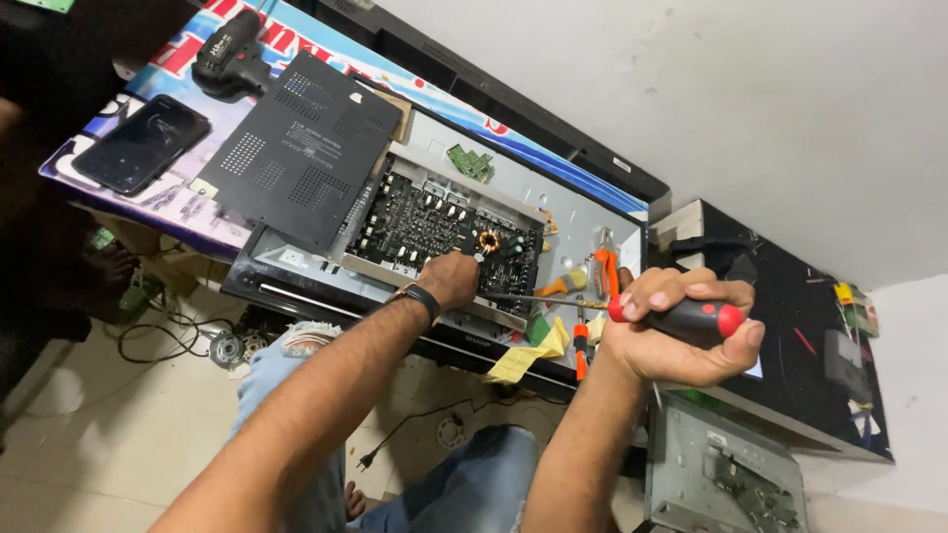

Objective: Inspecting and probing the internal circuit boards and components of a disassembled television using a screwdriver.

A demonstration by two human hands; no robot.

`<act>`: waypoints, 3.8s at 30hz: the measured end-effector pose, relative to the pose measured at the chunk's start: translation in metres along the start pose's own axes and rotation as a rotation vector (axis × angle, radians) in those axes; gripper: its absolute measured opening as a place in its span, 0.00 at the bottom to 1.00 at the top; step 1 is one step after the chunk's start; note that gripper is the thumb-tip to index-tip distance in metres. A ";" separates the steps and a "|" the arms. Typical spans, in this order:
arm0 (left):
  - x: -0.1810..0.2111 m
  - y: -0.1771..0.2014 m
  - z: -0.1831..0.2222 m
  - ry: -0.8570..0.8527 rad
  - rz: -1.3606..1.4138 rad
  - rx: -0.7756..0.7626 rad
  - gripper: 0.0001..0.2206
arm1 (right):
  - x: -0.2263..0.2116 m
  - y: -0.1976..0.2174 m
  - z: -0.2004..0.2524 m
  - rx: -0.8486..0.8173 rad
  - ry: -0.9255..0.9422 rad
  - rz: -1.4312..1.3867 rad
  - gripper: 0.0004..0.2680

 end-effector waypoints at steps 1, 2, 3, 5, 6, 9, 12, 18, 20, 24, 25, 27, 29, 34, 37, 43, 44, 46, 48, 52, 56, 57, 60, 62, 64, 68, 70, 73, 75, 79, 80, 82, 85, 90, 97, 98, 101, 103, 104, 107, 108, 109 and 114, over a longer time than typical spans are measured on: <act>0.002 0.002 0.004 -0.004 0.000 -0.002 0.13 | -0.001 -0.001 0.000 0.002 0.003 0.003 0.17; 0.004 0.004 0.008 -0.002 -0.003 0.002 0.12 | -0.001 -0.002 0.001 0.005 -0.003 -0.002 0.17; 0.005 0.006 0.011 0.000 -0.005 0.007 0.12 | 0.000 -0.004 0.000 0.007 -0.009 -0.007 0.17; -0.001 0.002 0.002 -0.016 0.056 -0.026 0.12 | -0.003 -0.009 0.001 0.004 0.009 0.012 0.17; -0.004 -0.001 -0.002 -0.028 0.117 -0.057 0.12 | -0.005 -0.011 0.001 -0.001 0.024 0.028 0.17; -0.018 -0.011 -0.013 -0.072 0.190 -0.066 0.11 | -0.010 -0.017 0.000 0.003 0.018 0.011 0.16; -0.022 -0.015 -0.022 -0.146 0.242 -0.067 0.09 | -0.013 -0.022 -0.001 0.016 0.030 0.005 0.16; -0.031 -0.010 -0.027 -0.188 0.285 -0.071 0.10 | -0.027 -0.030 -0.002 -0.027 0.060 -0.010 0.17; -0.006 0.032 0.012 -0.195 0.388 -0.115 0.10 | -0.043 -0.044 -0.001 0.010 0.052 0.004 0.17; 0.013 0.046 0.020 -0.363 0.424 -0.054 0.08 | -0.064 -0.047 -0.003 0.019 0.090 0.054 0.17; 0.014 0.046 0.019 -0.367 0.425 -0.058 0.08 | -0.068 -0.048 -0.003 0.020 0.092 0.059 0.17; 0.013 0.045 0.018 -0.336 0.554 -0.091 0.08 | -0.076 -0.048 -0.002 0.082 0.114 0.101 0.16; 0.016 0.049 0.021 -0.286 0.639 -0.095 0.08 | -0.081 -0.049 -0.001 0.110 0.114 0.114 0.17; 0.017 0.063 0.032 -0.137 0.842 -0.129 0.08 | -0.093 -0.048 0.001 0.095 0.126 0.110 0.17; 0.016 0.069 0.032 -0.236 0.977 -0.094 0.07 | -0.098 -0.051 0.000 0.047 0.151 0.100 0.17; 0.020 0.080 0.041 -0.165 1.231 -0.201 0.12 | -0.113 -0.054 0.001 0.097 0.179 0.138 0.17; 0.021 0.081 0.042 -0.171 1.243 -0.217 0.11 | -0.114 -0.052 0.001 0.097 0.176 0.135 0.17; 0.022 0.082 0.043 -0.177 1.259 -0.233 0.11 | -0.117 -0.050 0.000 0.094 0.172 0.134 0.17; 0.023 0.084 0.045 -0.175 1.266 -0.256 0.10 | -0.120 -0.049 -0.001 0.091 0.198 0.144 0.18; 0.018 0.082 0.040 -0.176 1.265 -0.271 0.09 | -0.127 -0.046 -0.001 0.164 0.202 0.164 0.18; 0.012 0.093 0.044 -0.120 1.308 -0.265 0.09 | -0.137 -0.043 0.001 0.099 0.193 0.191 0.18; 0.009 0.099 0.047 -0.089 1.283 -0.236 0.09 | -0.140 -0.040 0.001 0.050 0.185 0.186 0.18; -0.010 0.099 0.032 -0.080 1.277 -0.132 0.09 | -0.150 -0.032 0.014 0.014 0.135 0.268 0.17; -0.028 0.119 0.036 -0.100 1.052 -0.032 0.08 | -0.149 -0.020 0.022 -0.035 0.069 0.329 0.18; -0.050 0.135 0.042 -0.116 0.823 0.050 0.07 | -0.152 -0.026 0.034 -0.083 0.009 0.396 0.19; -0.098 0.165 0.065 -0.125 0.608 0.183 0.08 | -0.133 -0.010 0.064 -0.166 -0.295 0.454 0.20; -0.113 0.184 0.085 -0.101 0.572 0.197 0.06 | -0.117 0.010 0.087 -0.285 -0.355 0.421 0.20; -0.140 0.201 0.109 0.060 0.554 0.151 0.09 | -0.097 0.026 0.127 -0.320 -0.434 0.897 0.15; -0.159 0.199 0.114 -0.002 0.489 0.116 0.06 | -0.077 0.037 0.152 -0.343 -0.684 0.923 0.15; -0.175 0.195 0.117 0.027 0.362 0.040 0.08 | -0.045 0.058 0.198 -0.366 -0.736 0.994 0.15; -0.175 0.194 0.119 0.072 0.318 -0.014 0.08 | -0.037 0.062 0.210 -0.343 -0.839 1.007 0.16; -0.176 0.189 0.119 0.117 0.271 -0.074 0.08 | -0.027 0.068 0.233 -0.314 -0.948 1.019 0.16; -0.176 0.187 0.115 0.063 0.235 -0.043 0.11 | -0.009 0.079 0.263 -0.266 -1.086 0.981 0.17; -0.171 0.186 0.116 0.063 0.259 -0.054 0.08 | 0.015 0.096 0.302 -0.132 -1.256 0.909 0.17; -0.181 0.185 0.112 0.063 0.251 -0.017 0.09 | 0.033 0.098 0.330 -0.241 -1.503 1.031 0.15; -0.181 0.185 0.112 0.059 0.235 -0.011 0.09 | 0.038 0.101 0.334 -0.344 -1.476 1.141 0.15; -0.182 0.188 0.109 0.065 0.206 0.017 0.09 | 0.046 0.103 0.340 -0.500 -1.454 1.298 0.16; -0.188 0.188 0.104 0.073 0.195 0.041 0.10 | 0.050 0.106 0.344 -0.554 -1.461 1.348 0.17; -0.194 0.187 0.099 0.070 0.218 0.059 0.10 | 0.053 0.108 0.346 -0.532 -1.442 1.319 0.17; -0.212 0.178 0.086 0.075 0.250 0.094 0.11 | 0.054 0.112 0.348 -0.499 -1.445 1.284 0.17; -0.219 0.175 0.081 0.085 0.258 0.113 0.11 | 0.054 0.112 0.348 -0.490 -1.467 1.278 0.17; -0.210 0.180 0.087 0.082 0.257 0.113 0.11 | 0.057 0.119 0.353 -0.487 -1.465 1.278 0.17; -0.176 0.201 0.118 0.322 0.582 0.108 0.08 | 0.061 0.121 0.356 -0.500 -1.428 1.309 0.17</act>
Point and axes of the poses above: each hand's wrist, its own z-axis away from the middle knuckle, its own y-axis out of the back of the hand, x = y × z, the point moved 4 cm from there along -z, towards the middle knuckle, and after that the axes turned 7 degrees about z, right-handed, at the moved point
